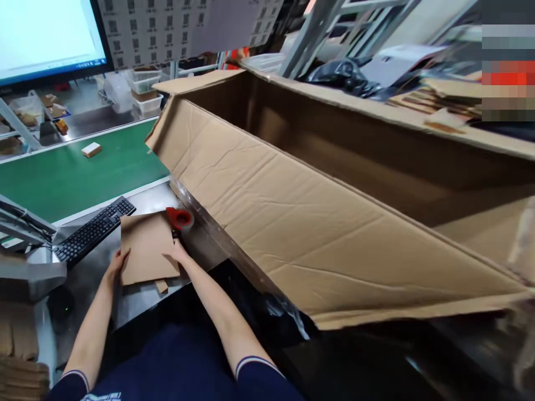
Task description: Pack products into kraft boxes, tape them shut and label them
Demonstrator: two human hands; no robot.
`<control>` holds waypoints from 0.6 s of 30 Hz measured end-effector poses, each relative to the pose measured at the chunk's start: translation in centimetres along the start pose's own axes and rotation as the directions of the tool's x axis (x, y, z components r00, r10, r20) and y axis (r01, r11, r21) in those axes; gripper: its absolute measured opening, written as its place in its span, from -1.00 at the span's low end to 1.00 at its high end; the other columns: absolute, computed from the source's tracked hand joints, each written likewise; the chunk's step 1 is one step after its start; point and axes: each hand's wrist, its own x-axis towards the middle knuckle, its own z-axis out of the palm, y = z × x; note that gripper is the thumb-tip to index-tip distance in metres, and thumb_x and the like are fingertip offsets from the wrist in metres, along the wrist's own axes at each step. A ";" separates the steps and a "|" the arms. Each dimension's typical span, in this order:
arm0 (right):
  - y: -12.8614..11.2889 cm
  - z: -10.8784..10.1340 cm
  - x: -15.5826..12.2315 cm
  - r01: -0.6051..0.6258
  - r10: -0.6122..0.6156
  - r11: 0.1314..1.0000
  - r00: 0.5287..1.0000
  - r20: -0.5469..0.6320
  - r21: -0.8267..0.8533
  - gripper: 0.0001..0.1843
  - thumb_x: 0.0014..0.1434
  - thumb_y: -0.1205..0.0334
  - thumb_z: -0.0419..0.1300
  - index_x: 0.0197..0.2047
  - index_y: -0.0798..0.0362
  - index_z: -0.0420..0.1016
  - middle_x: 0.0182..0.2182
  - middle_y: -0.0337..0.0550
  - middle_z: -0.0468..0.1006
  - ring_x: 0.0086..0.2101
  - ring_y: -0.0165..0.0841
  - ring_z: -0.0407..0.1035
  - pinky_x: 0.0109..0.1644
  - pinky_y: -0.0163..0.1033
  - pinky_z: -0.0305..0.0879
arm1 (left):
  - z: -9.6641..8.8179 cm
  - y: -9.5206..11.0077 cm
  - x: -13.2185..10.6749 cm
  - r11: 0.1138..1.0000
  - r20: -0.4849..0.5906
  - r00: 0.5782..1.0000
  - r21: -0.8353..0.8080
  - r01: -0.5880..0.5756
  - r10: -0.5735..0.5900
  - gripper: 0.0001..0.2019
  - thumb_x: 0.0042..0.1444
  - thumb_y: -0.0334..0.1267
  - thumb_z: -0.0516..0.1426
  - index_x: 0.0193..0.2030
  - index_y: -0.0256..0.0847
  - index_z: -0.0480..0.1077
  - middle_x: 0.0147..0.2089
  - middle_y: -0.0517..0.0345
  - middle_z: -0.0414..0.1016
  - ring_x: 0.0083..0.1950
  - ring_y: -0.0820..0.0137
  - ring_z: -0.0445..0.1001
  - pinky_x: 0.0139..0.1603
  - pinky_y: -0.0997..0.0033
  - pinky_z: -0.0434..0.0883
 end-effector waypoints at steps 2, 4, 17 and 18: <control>-0.6 0.1 -1.5 0.063 -0.073 0.994 0.991 -0.112 -0.087 -0.31 -0.15 0.38 0.45 0.11 0.13 0.45 0.20 0.18 0.54 0.32 0.10 0.26 0.43 0.10 0.14 | -1.0 0.7 0.3 0.994 -0.131 0.988 0.078 -0.077 0.087 -0.82 0.09 -0.34 0.30 -0.16 -0.27 0.45 -0.08 0.00 0.61 0.22 0.03 0.51 0.30 0.10 0.41; -1.8 -1.3 -5.2 0.214 -0.244 0.958 0.958 -0.152 -0.192 -0.37 -0.01 0.34 0.39 0.17 0.10 0.46 0.30 0.18 0.45 0.39 0.07 0.19 0.50 0.13 0.05 | -1.6 0.8 -0.4 0.964 -0.305 0.923 0.197 -0.180 0.234 -0.75 0.11 -0.33 0.26 -0.06 -0.26 0.42 0.15 -0.12 0.54 0.42 -0.01 0.34 0.44 -0.01 0.26; -11.6 -26.4 -27.2 -0.492 -0.666 0.355 0.464 -0.584 -0.795 -0.10 -0.02 -0.42 0.44 0.10 0.17 0.50 -0.12 0.16 0.67 -0.09 0.04 0.56 0.00 -0.01 0.39 | 27.8 -2.8 -6.9 0.815 0.703 0.623 -0.107 0.569 -0.342 -0.41 0.29 0.35 0.03 -0.03 -0.18 0.48 0.09 -0.21 0.57 0.21 -0.05 0.57 0.16 -0.38 0.50; -12.2 -26.7 -26.8 -0.498 -0.630 0.356 0.497 -0.597 -0.791 -0.17 -0.01 -0.41 0.44 0.02 0.14 0.51 -0.16 0.12 0.67 -0.13 0.00 0.57 -0.07 -0.07 0.37 | 29.6 -2.6 -6.6 0.783 0.706 0.595 -0.091 0.615 -0.385 -0.34 0.25 0.43 -0.01 -0.05 -0.18 0.47 0.09 -0.24 0.55 0.28 -0.14 0.51 0.16 -0.47 0.46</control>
